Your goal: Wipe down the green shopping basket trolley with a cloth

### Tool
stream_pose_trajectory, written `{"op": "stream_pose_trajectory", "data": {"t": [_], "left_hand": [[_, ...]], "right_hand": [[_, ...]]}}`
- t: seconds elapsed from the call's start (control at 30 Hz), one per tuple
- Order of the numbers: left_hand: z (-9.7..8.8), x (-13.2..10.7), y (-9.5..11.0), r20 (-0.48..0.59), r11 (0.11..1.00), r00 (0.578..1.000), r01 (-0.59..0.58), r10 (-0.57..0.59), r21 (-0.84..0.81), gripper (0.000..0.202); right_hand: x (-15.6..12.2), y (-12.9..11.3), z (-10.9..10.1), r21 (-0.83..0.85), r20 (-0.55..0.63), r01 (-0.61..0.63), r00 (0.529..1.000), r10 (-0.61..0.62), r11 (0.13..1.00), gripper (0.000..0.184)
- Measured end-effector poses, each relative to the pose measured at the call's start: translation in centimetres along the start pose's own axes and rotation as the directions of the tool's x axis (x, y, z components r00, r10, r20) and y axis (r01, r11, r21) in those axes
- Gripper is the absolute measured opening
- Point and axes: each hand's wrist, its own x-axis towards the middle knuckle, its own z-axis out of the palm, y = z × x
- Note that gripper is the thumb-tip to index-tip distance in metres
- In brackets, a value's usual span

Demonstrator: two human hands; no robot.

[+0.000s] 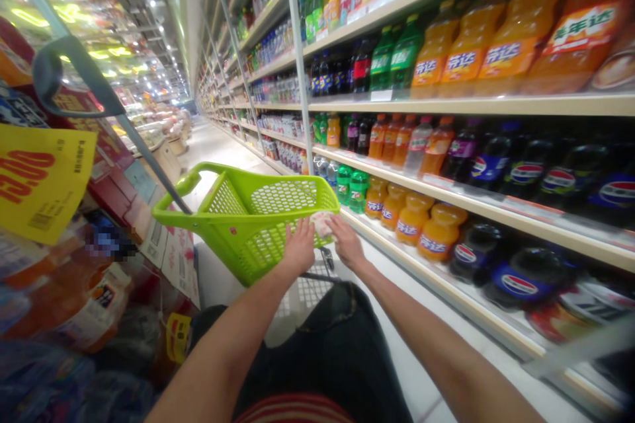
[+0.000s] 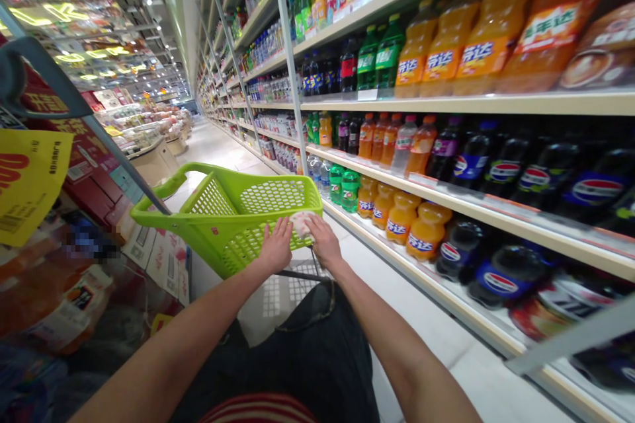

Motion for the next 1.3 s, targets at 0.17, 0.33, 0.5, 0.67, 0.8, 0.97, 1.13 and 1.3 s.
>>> {"op": "stream_pose_trajectory", "data": {"t": [0.17, 0.33, 0.5, 0.67, 0.8, 0.97, 1.13, 1.3], "left_hand": [[-0.8, -0.1, -1.3, 0.000, 0.998, 0.999, 0.055, -0.055, 0.023, 0.067], [-0.8, -0.7, -2.5, 0.011, 0.995, 0.996, 0.093, -0.093, 0.025, 0.070], [-1.4, -1.8, -5.4, -0.004, 0.985, 0.985, 0.171, -0.171, 0.031, 0.075], [-3.0, -3.6, -10.7, -0.080, 0.954, 0.956, 0.288, -0.282, 0.083, 0.074], [-3.8, -5.1, -14.1, -0.097, 0.918, 0.924, 0.380, -0.370, 0.115, 0.070], [-3.7, -5.9, -15.1, -0.040, 0.927, 0.935, 0.354, -0.352, 0.121, 0.073], [-3.5, -6.5, -14.6, -0.055, 0.931, 0.937, 0.350, -0.346, 0.106, 0.074], [-4.1, -8.5, -16.0, -0.120, 0.929, 0.934, 0.351, -0.338, 0.114, 0.066]], "right_hand": [[2.7, 0.6, -1.3, -0.072, -0.107, -0.104, 0.990, 0.096, 0.992, 0.062], [-1.0, 1.1, 1.0, -0.132, 0.226, -0.119, 0.963, 0.147, 0.984, 0.053], [-0.8, -0.3, 0.3, -0.071, 0.078, -0.031, 0.996, 0.037, 0.997, 0.057], [3.7, -1.5, -2.1, -0.151, -0.083, -0.039, 0.996, 0.027, 0.988, 0.057], [4.9, -2.2, -0.7, -0.240, 0.060, -0.102, 0.991, 0.119, 0.965, 0.054], [5.9, -6.7, 3.3, -0.177, 0.121, 0.006, 0.992, 0.015, 0.984, 0.055], [7.1, -13.6, 6.0, -0.038, 0.159, 0.253, 0.957, -0.244, 0.967, 0.054], [6.3, -12.8, 5.5, -0.092, 0.157, 0.266, 0.956, -0.250, 0.960, 0.059]]}}
